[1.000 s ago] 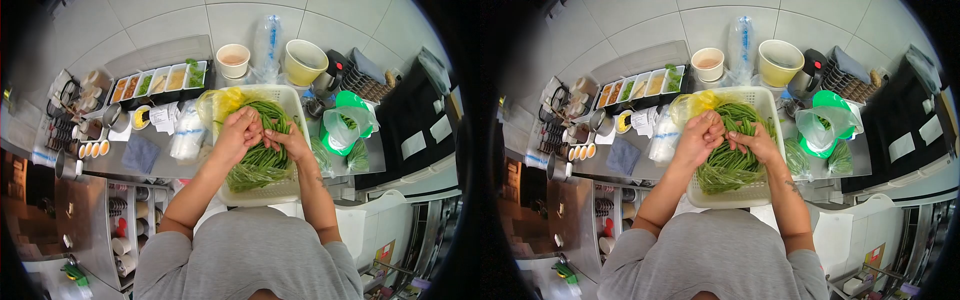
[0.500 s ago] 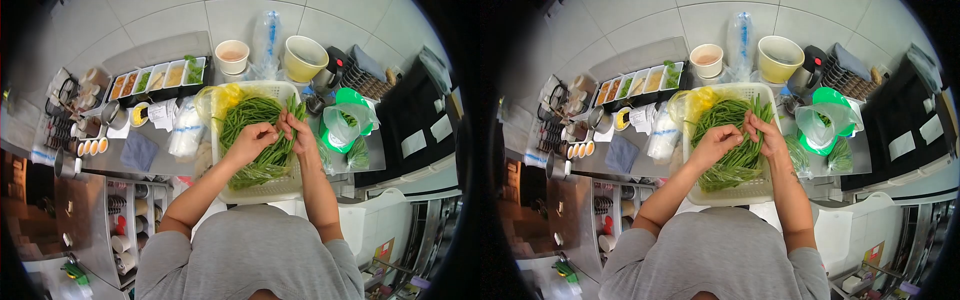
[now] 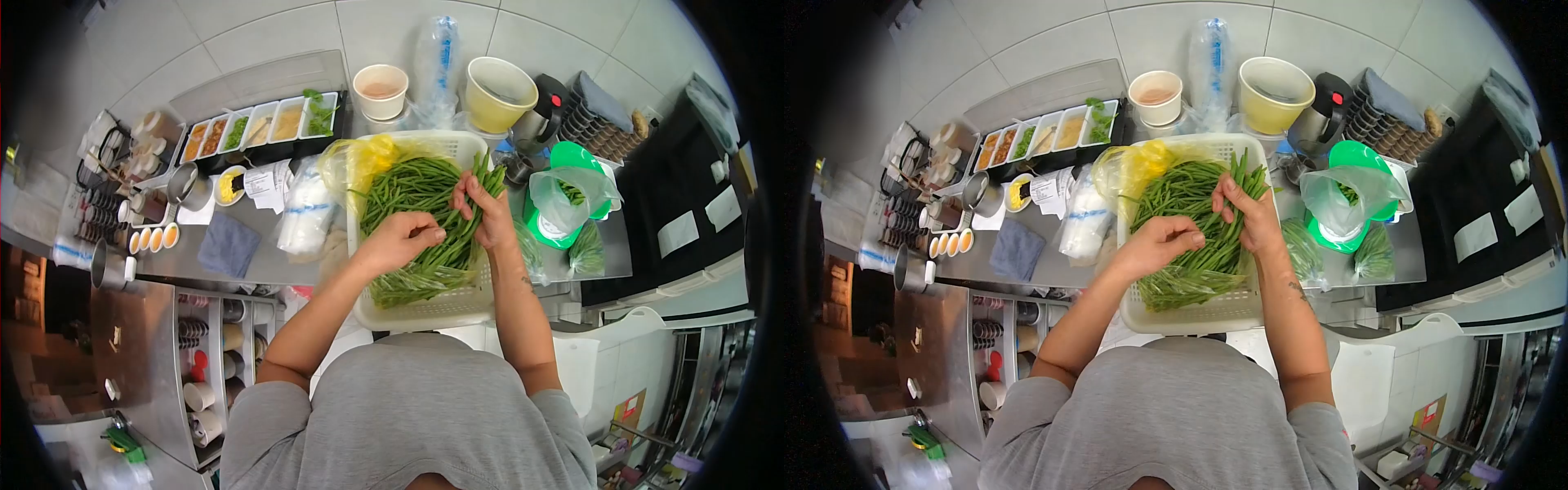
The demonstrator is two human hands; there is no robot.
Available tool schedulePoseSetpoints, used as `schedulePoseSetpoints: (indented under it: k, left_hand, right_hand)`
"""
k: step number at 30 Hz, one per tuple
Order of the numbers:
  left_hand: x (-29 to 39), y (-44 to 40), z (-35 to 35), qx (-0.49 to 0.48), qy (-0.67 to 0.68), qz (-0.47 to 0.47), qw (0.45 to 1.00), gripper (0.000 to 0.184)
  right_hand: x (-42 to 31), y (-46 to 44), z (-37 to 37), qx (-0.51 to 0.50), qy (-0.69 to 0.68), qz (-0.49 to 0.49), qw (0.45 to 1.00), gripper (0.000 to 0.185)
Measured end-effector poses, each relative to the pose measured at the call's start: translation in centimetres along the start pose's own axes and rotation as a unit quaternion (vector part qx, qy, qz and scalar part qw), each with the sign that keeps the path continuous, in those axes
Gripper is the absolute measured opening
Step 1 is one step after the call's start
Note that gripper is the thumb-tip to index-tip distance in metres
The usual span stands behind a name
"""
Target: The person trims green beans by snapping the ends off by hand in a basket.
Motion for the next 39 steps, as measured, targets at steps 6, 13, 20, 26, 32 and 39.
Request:
schedulePoseSetpoints:
  k: [6,13,20,26,32,39]
  left_hand:
    - [0.7,-0.6,-4.0,0.264,-0.057,0.058,0.961,0.025]
    - [1.3,-1.6,-2.4,0.125,-0.225,0.085,0.963,0.016]
    - [0.3,-1.7,3.0,0.033,-0.457,0.119,0.881,0.013]
    - [1.8,-1.0,-4.1,0.066,-0.192,0.112,0.973,0.013]
    - [1.7,-1.5,-5.4,0.101,0.062,0.043,0.992,0.007]
    - [1.0,-1.9,-4.5,0.124,0.125,0.04,0.984,0.008]
  right_hand:
    - [0.3,0.7,2.0,-0.081,0.005,0.0,0.997,0.031]
    - [-1.4,-0.2,-1.1,0.005,-0.075,-0.093,0.993,0.025]
    - [-0.7,-0.1,-2.1,0.039,-0.141,0.003,0.989,0.015]
    - [0.2,-0.1,-1.9,0.023,-0.039,0.055,0.997,0.017]
    - [2.0,0.5,1.6,-0.036,0.127,0.126,0.983,0.019]
    - [3.4,1.1,2.1,-0.054,0.177,0.171,0.968,0.019]
Point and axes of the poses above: each hand's wrist, its own y-axis away from the middle knuckle, its own z-axis out of the palm, x = y × z, the point moved 9 cm from there along -y, towards the middle knuckle
